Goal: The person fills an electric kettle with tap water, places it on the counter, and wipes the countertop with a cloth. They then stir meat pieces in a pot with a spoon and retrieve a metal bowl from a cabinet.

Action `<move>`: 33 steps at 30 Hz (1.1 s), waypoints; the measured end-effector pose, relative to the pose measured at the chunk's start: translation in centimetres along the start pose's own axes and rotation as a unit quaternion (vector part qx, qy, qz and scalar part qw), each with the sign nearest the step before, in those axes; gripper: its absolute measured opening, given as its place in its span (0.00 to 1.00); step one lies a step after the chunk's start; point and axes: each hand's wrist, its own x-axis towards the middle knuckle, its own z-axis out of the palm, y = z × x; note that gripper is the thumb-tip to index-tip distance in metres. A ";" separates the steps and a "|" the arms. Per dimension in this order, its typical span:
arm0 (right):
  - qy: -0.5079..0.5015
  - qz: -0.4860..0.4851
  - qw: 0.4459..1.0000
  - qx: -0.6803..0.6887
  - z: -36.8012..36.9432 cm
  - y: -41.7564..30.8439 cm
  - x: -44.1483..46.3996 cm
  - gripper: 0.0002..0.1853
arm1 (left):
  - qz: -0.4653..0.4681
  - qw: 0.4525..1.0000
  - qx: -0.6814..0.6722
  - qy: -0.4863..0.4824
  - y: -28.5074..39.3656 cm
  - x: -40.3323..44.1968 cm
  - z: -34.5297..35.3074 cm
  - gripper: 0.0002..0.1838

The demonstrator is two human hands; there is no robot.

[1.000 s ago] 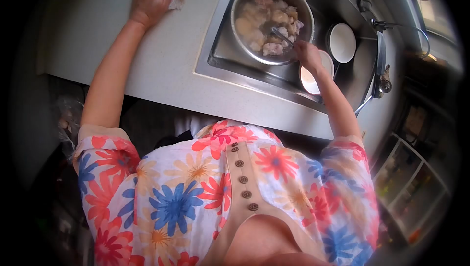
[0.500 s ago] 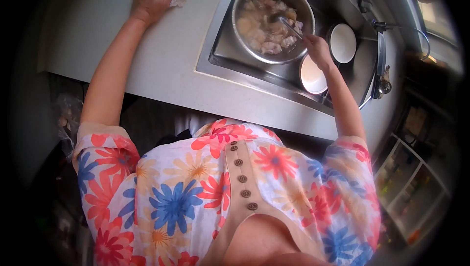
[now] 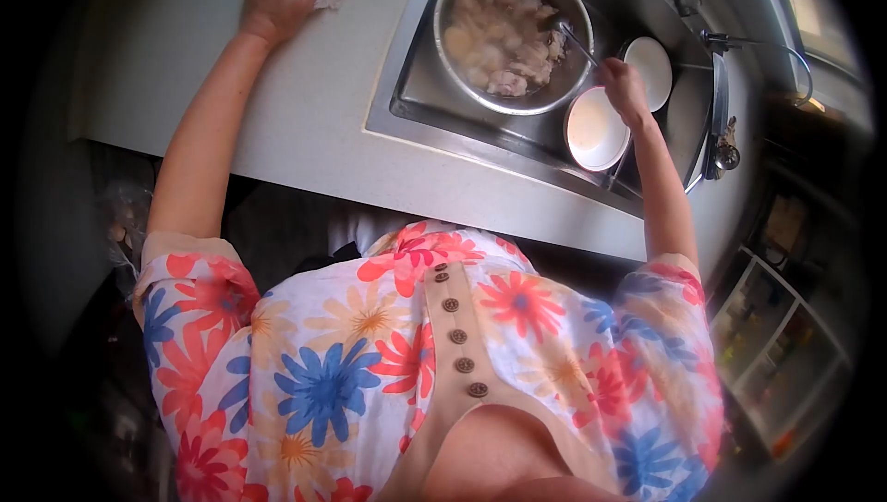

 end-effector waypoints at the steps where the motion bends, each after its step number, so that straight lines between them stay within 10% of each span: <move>1: -0.012 0.000 1.000 -0.022 -0.3 0.8 -0.4 0.13 | -0.005 1.000 0.004 -0.002 0.0 0.0 0.1 0.18; 33: -0.043 -0.078 0.991 -0.097 4.3 -3.7 0.4 0.14 | -0.015 1.000 0.002 -0.016 -0.1 -0.2 0.3 0.18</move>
